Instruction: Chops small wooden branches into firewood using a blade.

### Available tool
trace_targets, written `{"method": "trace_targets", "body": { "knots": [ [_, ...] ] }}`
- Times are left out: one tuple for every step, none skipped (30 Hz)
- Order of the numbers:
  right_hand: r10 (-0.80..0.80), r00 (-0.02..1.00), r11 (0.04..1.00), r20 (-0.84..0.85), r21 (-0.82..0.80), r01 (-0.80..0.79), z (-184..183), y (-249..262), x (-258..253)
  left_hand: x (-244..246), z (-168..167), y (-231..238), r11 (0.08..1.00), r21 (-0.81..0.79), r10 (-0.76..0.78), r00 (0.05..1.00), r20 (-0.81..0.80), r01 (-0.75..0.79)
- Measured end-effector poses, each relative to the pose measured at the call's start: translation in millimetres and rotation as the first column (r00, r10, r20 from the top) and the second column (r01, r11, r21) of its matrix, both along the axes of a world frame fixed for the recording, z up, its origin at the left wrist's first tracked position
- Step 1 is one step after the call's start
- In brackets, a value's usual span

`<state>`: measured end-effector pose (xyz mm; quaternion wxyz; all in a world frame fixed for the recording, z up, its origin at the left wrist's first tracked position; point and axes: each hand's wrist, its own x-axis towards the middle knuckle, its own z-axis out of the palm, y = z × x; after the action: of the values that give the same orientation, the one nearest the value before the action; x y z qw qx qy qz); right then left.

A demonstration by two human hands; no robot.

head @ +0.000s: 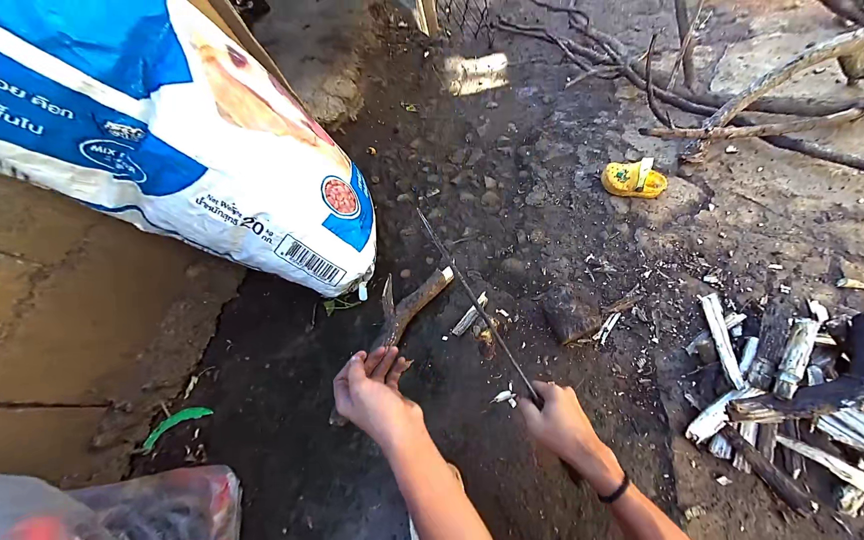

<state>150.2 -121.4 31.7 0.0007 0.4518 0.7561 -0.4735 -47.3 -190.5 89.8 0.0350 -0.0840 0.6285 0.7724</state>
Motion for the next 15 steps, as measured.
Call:
{"method": "trace_targets", "body": {
  "knots": [
    [-0.016,0.992,0.997,-0.126,0.079,0.026,7,-2,3,0,0,2,1.000,0.020,0.004,1.000,0.003,-0.004],
    [-0.037,0.954,0.982,-0.297,0.167,0.090,12,-7,4,2,-2,4,1.000,0.014,-0.006,1.000,0.003,0.006],
    [-0.042,0.887,0.961,-0.461,0.225,0.163,13,-10,4,4,-4,5,1.000,-0.008,-0.026,1.000,0.011,0.026],
    [-0.035,0.830,0.944,-0.557,0.254,0.210,11,-11,2,6,-5,5,0.999,-0.021,-0.042,0.999,0.032,0.042],
    [-0.037,0.835,0.936,-0.548,0.274,0.222,6,-13,2,5,-6,3,0.999,-0.016,-0.049,0.997,0.063,0.050],
    [-0.058,0.908,0.945,-0.414,0.270,0.183,2,-14,1,3,-4,0,0.999,0.007,-0.041,0.995,0.090,0.041],
    [-0.056,0.983,0.981,-0.177,0.171,0.086,-1,-11,1,0,-2,-4,0.999,0.032,-0.027,0.994,0.108,0.024],
    [-0.008,0.999,1.000,0.040,0.021,0.007,-3,-6,-1,-2,1,-8,0.999,0.053,-0.007,0.993,0.120,0.001],
    [0.036,0.989,0.998,0.144,-0.060,-0.028,-4,-4,-1,-2,2,-12,0.998,0.066,0.013,0.992,0.124,-0.021],
    [0.059,0.986,0.996,0.156,-0.070,-0.048,1,-4,1,-2,3,-13,0.996,0.084,0.030,0.992,0.119,-0.040],
    [0.065,0.991,0.998,0.117,-0.029,-0.062,10,-5,2,-2,4,-11,0.993,0.102,0.042,0.993,0.107,-0.053],
    [0.052,0.998,0.998,0.037,0.044,-0.054,19,-8,6,0,4,-8,0.993,0.108,0.043,0.995,0.091,-0.053],
    [0.022,0.997,0.991,-0.075,0.134,-0.012,23,-14,11,3,2,-6,0.995,0.090,0.024,0.997,0.079,-0.031],
    [-0.003,0.983,0.974,-0.182,0.220,0.044,23,-17,15,6,-1,-4,0.998,0.066,0.004,0.997,0.077,-0.009],
    [-0.021,0.971,0.959,-0.237,0.270,0.087,18,-18,17,8,-3,-4,0.999,0.054,-0.008,0.996,0.089,0.003]
  ]
}}
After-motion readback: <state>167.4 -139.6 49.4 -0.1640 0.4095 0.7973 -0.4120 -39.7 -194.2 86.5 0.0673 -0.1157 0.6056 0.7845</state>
